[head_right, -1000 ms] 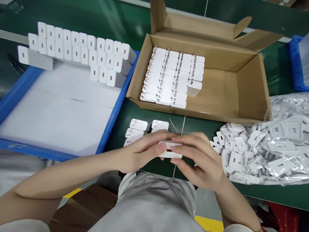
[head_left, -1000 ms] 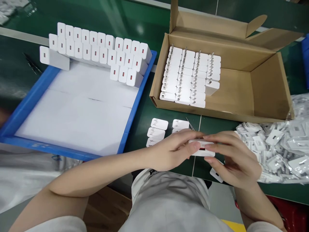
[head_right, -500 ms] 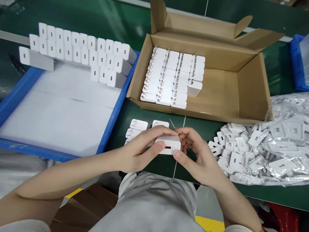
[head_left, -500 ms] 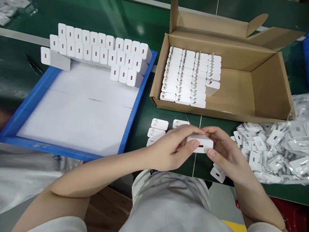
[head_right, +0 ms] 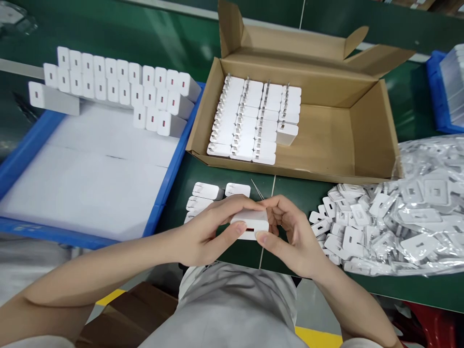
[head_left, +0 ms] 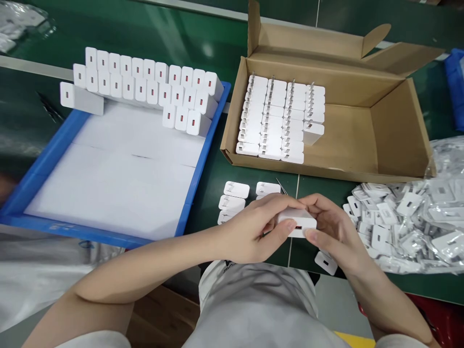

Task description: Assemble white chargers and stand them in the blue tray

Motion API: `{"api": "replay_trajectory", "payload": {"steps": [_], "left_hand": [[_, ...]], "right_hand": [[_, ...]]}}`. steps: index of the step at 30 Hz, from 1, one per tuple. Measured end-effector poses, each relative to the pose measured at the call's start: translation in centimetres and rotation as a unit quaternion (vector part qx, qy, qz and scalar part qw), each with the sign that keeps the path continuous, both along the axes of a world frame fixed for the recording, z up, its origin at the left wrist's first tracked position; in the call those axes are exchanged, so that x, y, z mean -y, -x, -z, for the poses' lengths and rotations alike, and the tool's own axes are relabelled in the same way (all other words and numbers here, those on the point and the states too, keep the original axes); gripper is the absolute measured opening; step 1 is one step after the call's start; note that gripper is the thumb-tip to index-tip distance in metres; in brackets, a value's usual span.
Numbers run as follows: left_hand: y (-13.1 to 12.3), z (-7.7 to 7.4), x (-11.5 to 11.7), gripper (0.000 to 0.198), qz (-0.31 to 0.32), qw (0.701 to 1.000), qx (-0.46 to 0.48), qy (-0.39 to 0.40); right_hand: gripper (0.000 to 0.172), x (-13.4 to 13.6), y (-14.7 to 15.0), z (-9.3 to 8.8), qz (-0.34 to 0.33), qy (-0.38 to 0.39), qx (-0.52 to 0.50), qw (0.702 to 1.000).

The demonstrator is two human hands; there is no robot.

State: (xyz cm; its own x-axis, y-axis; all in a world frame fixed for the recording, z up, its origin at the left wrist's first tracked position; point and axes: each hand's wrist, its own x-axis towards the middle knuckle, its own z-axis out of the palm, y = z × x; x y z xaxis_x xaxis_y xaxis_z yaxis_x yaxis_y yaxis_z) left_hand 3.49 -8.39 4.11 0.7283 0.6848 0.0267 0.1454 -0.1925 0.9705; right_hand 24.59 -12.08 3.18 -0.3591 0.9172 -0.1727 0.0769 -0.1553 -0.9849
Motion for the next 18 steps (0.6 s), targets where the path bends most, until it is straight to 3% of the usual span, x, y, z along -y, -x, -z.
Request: {"api": "replay_trajectory", "payload": {"steps": [4, 9, 18], "left_hand": [[0.12, -0.52, -0.14, 0.037, -0.004, 1.0, 0.006, 0.024], [-0.1, -0.4, -0.04, 0.042, -0.031, 0.997, 0.05, -0.048], [0.16, 0.17, 0.37, 0.043, -0.045, 0.995, 0.057, -0.067]], "right_hand": [[0.029, 0.12, 0.24, -0.04, 0.014, -0.041, -0.012, 0.999], [0.035, 0.35, 0.38, -0.05, 0.033, -0.103, -0.002, 0.994], [0.039, 0.46, 0.54, -0.01, 0.038, -0.151, 0.024, 0.988]]}}
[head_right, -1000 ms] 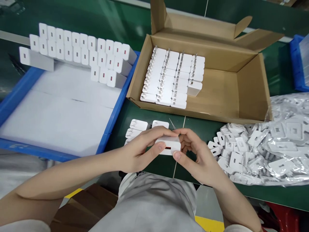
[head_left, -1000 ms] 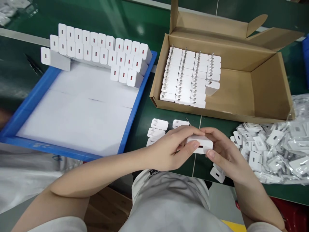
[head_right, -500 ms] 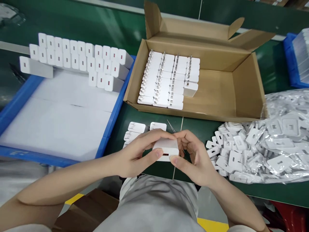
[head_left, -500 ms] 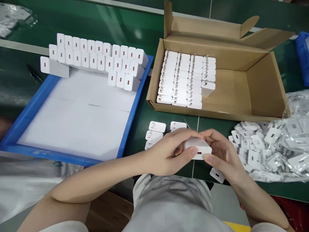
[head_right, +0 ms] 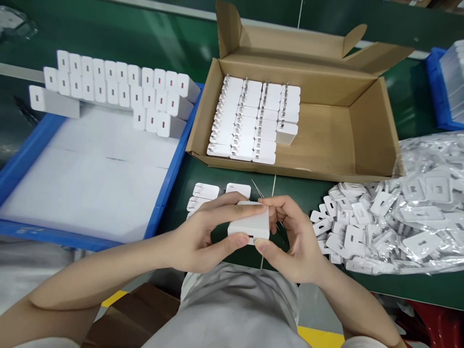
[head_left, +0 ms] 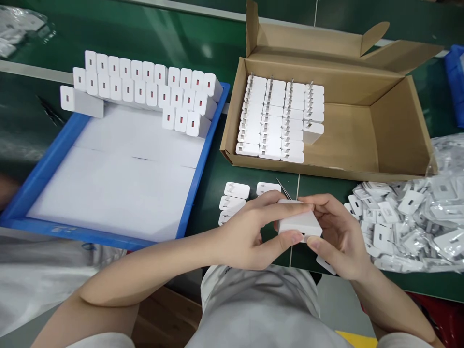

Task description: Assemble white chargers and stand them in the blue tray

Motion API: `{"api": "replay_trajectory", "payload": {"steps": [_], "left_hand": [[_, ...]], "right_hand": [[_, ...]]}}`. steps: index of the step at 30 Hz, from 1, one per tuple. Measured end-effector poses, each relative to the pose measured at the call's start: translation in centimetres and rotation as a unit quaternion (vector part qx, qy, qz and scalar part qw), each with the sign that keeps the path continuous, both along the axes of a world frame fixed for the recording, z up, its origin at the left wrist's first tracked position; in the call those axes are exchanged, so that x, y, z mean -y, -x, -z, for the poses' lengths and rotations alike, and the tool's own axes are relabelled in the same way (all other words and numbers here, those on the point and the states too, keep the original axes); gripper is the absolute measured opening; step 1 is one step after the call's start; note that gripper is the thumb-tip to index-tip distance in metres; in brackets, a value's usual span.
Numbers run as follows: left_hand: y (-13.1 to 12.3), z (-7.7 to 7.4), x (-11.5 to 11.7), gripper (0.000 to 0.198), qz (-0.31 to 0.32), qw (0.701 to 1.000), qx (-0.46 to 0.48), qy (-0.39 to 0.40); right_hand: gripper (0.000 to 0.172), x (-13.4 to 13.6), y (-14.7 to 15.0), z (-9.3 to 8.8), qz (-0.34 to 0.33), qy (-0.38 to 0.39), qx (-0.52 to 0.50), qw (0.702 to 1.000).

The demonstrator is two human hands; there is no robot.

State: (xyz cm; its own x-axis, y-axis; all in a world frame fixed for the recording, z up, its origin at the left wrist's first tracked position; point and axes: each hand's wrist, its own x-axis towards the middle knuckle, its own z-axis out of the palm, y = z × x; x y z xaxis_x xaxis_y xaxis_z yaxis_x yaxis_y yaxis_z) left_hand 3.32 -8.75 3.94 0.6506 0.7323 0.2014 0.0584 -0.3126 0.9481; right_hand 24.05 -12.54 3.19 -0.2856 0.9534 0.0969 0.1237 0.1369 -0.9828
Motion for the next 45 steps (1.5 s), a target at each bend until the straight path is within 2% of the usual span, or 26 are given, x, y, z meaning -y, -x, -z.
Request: {"api": "replay_trajectory", "payload": {"steps": [4, 9, 15, 19, 22, 27, 29, 32, 39, 45], "left_hand": [[0.1, -0.2, -0.2, 0.045, 0.012, 0.999, -0.012, 0.027], [0.1, -0.9, -0.8, 0.045, 0.05, 0.995, -0.045, 0.079], [0.1, -1.5, -0.7, 0.045, 0.056, 0.965, 0.006, 0.256], [0.0, -1.7, -0.7, 0.043, 0.039, 0.948, 0.024, 0.316], [0.0, -1.5, -0.8, 0.038, 0.038, 0.942, 0.03, 0.331], [0.0, -1.1, -1.2, 0.042, 0.042, 0.923, -0.008, 0.382], [0.0, -1.2, -1.2, 0.044, 0.05, 0.919, -0.02, 0.391], [0.0, -1.2, -1.2, 0.042, 0.059, 0.921, -0.027, 0.383], [0.0, -0.8, -1.0, 0.042, 0.064, 0.929, -0.042, 0.363], [-0.3, -1.0, -1.0, 0.034, 0.067, 0.933, -0.022, 0.352]], "right_hand": [[0.039, -0.1, -0.1, 0.1, 0.006, 0.016, 0.006, 1.0], [0.031, -0.5, -0.2, 0.5, 0.01, 0.063, -0.043, 0.997], [0.043, -0.7, -0.8, 0.7, -0.005, 0.111, -0.053, 0.992], [0.047, -0.7, -1.0, 0.4, 0.002, 0.095, -0.046, 0.994], [0.043, -0.8, -0.9, 0.1, -0.01, 0.163, -0.072, 0.984], [0.045, -1.1, -0.6, 0.1, -0.09, 0.309, -0.14, 0.936], [0.046, -1.3, -0.4, 0.2, -0.108, 0.339, -0.158, 0.921], [0.046, -1.3, -0.2, 0.2, -0.103, 0.35, -0.163, 0.916], [0.04, -0.8, 0.5, 0.9, -0.017, 0.361, -0.161, 0.918], [0.04, -0.5, 0.7, 1.5, 0.006, 0.358, -0.178, 0.916]]}}
